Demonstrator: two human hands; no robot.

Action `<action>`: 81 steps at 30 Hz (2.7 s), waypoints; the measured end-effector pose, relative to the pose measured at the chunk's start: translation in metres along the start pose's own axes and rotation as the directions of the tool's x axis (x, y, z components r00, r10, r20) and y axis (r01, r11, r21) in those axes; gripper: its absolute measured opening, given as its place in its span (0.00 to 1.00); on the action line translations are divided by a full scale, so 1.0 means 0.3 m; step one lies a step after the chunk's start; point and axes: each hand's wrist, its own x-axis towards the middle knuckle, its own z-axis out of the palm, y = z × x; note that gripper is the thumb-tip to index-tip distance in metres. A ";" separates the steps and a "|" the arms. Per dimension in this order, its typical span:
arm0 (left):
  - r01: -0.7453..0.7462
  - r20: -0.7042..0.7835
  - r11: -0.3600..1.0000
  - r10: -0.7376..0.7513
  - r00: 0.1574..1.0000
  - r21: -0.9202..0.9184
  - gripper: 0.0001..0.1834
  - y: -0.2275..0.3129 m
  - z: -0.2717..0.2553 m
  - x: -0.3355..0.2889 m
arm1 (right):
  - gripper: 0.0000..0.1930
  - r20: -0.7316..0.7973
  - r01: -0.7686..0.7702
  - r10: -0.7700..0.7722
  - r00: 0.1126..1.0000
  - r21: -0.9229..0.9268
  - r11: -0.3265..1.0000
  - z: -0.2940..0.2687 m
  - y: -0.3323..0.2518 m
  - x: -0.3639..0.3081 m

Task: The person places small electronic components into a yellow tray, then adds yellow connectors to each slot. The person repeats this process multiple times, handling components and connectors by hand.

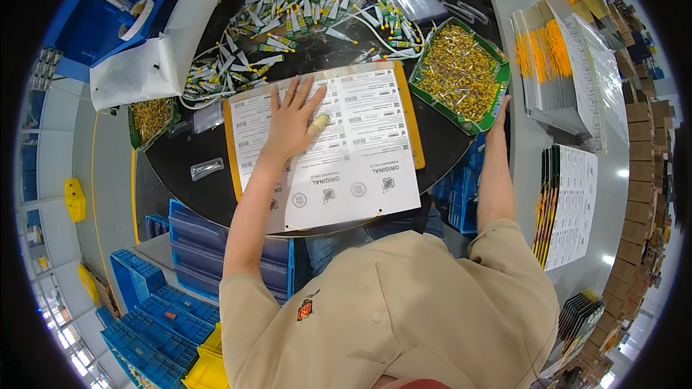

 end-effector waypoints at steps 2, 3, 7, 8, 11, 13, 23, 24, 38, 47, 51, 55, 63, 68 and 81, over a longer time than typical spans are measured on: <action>-0.012 0.004 1.000 0.012 1.000 0.014 0.30 -0.007 0.005 -0.006 | 0.30 0.016 -0.064 0.063 0.998 0.043 0.997 -0.024 0.069 0.032; -0.014 0.015 1.000 0.014 1.000 0.022 0.29 -0.013 0.006 -0.010 | 0.28 0.076 -0.065 0.058 0.995 0.105 0.992 -0.058 0.098 0.044; -0.067 -0.017 0.997 0.067 0.998 0.038 0.26 -0.065 -0.025 -0.047 | 0.26 0.204 -0.105 0.048 0.978 0.278 0.955 -0.151 0.240 -0.005; -0.032 0.028 0.995 0.030 0.999 0.091 0.26 -0.088 -0.046 -0.057 | 0.28 0.198 -0.043 -0.014 0.980 0.280 0.959 -0.157 0.288 -0.077; -0.027 0.140 0.973 -0.006 0.990 0.231 0.27 -0.159 -0.151 -0.087 | 0.25 0.137 -0.071 0.046 0.990 0.188 0.980 -0.158 0.391 -0.418; 0.016 0.091 0.974 -0.038 0.995 0.227 0.27 -0.181 -0.226 -0.085 | 0.18 -0.009 -0.144 0.148 0.989 -0.313 0.939 -0.160 0.381 -0.688; 0.388 0.521 0.386 0.346 0.781 -0.837 0.21 0.342 -0.261 -0.580 | 0.07 0.764 0.739 -0.199 0.613 -0.467 0.485 0.099 -0.121 -0.807; 0.505 0.622 0.376 0.339 0.705 -0.777 0.21 0.393 -0.215 -0.648 | 0.08 0.721 0.759 -0.289 0.630 -0.491 0.427 0.155 -0.116 -0.733; 0.010 0.311 -0.311 -0.950 0.021 -0.950 0.28 -0.184 0.113 -0.985 | 0.24 0.975 0.951 -0.071 0.212 -0.222 -0.217 0.518 0.123 -0.649; 0.713 0.443 -0.181 -0.874 0.200 -0.678 0.25 -0.326 -0.141 -1.073 | 0.28 0.948 0.922 -0.101 0.302 -0.318 -0.220 0.616 0.202 -0.798; 0.787 0.662 -0.148 -0.645 0.382 -0.598 0.22 0.061 -0.200 -0.899 | 0.37 0.929 0.893 -0.075 0.363 -0.370 -0.256 0.721 0.309 -0.967; 0.401 0.188 0.132 -0.725 0.663 -0.906 0.10 0.420 -0.189 -0.638 | 0.40 0.903 0.911 0.159 0.400 -0.372 -0.181 0.836 0.335 -1.240; 0.317 -0.264 0.903 -0.394 0.880 -0.291 0.16 -0.075 -0.262 -0.583 | 0.23 0.792 0.769 0.124 0.598 -0.610 0.192 0.772 -0.278 -1.000; 0.524 0.203 0.838 -0.493 0.846 -0.151 0.23 -0.484 -0.219 -0.599 | 0.27 0.272 0.699 -0.660 0.701 -0.446 0.559 -0.021 -0.693 -0.921; 0.681 0.270 0.664 -0.625 0.732 -0.308 0.25 -0.381 -0.218 -0.785 | 0.22 -0.623 -0.144 -0.743 0.247 -0.781 0.607 -1.674 -0.509 -0.686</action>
